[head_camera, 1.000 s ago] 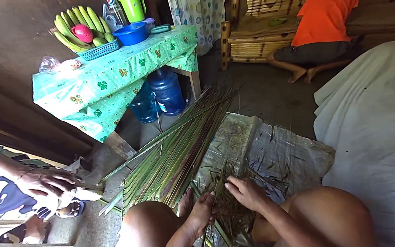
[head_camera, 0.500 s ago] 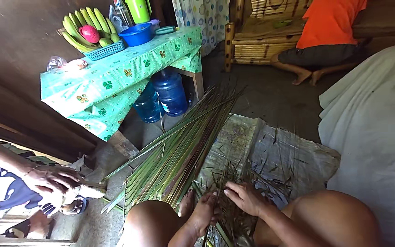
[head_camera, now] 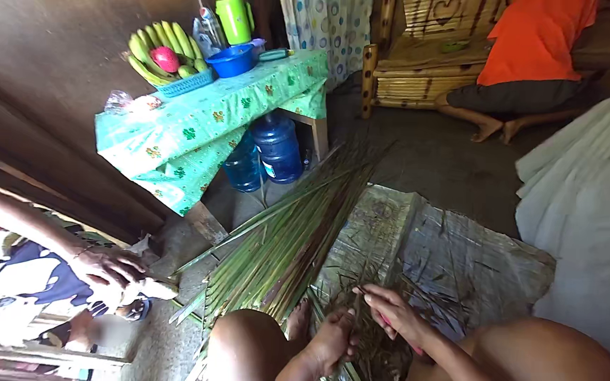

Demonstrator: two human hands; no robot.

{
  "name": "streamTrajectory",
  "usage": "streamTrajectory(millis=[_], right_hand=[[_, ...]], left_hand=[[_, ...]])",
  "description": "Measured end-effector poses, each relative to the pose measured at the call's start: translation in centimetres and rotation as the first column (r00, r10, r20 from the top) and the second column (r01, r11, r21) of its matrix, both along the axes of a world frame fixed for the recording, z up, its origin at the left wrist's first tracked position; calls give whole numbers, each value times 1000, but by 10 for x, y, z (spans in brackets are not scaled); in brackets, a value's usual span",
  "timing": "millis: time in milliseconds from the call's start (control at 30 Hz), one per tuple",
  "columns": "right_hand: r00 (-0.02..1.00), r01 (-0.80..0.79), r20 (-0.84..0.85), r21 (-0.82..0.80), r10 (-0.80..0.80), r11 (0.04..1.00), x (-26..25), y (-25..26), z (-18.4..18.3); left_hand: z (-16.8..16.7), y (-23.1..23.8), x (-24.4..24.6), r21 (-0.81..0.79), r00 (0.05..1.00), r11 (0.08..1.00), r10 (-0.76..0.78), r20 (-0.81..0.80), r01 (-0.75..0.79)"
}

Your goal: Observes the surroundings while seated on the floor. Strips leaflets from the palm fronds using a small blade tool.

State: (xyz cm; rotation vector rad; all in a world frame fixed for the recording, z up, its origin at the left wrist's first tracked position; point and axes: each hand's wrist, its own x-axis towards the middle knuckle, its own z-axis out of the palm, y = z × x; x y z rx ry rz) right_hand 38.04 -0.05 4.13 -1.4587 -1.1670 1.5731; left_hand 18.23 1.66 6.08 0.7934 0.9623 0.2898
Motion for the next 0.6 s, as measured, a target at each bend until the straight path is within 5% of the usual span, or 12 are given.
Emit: streamTrajectory(millis=[167, 267, 400, 600], right_hand=[[992, 123, 15, 60, -124, 991, 6, 5, -3], [987, -67, 155, 154, 43, 986, 5, -5, -2], [868, -363, 463, 346, 179, 865, -8, -17, -1], [753, -324, 653, 266, 78, 908, 14, 3, -3]], left_hand=[[-4, 0, -2, 35, 1000, 999, 2, -17, -1], [-10, 2, -1, 14, 998, 999, 44, -37, -44], [-6, 1, 0, 34, 995, 996, 89, -36, -88], [-2, 2, 1, -3, 998, 998, 59, 1, -59]])
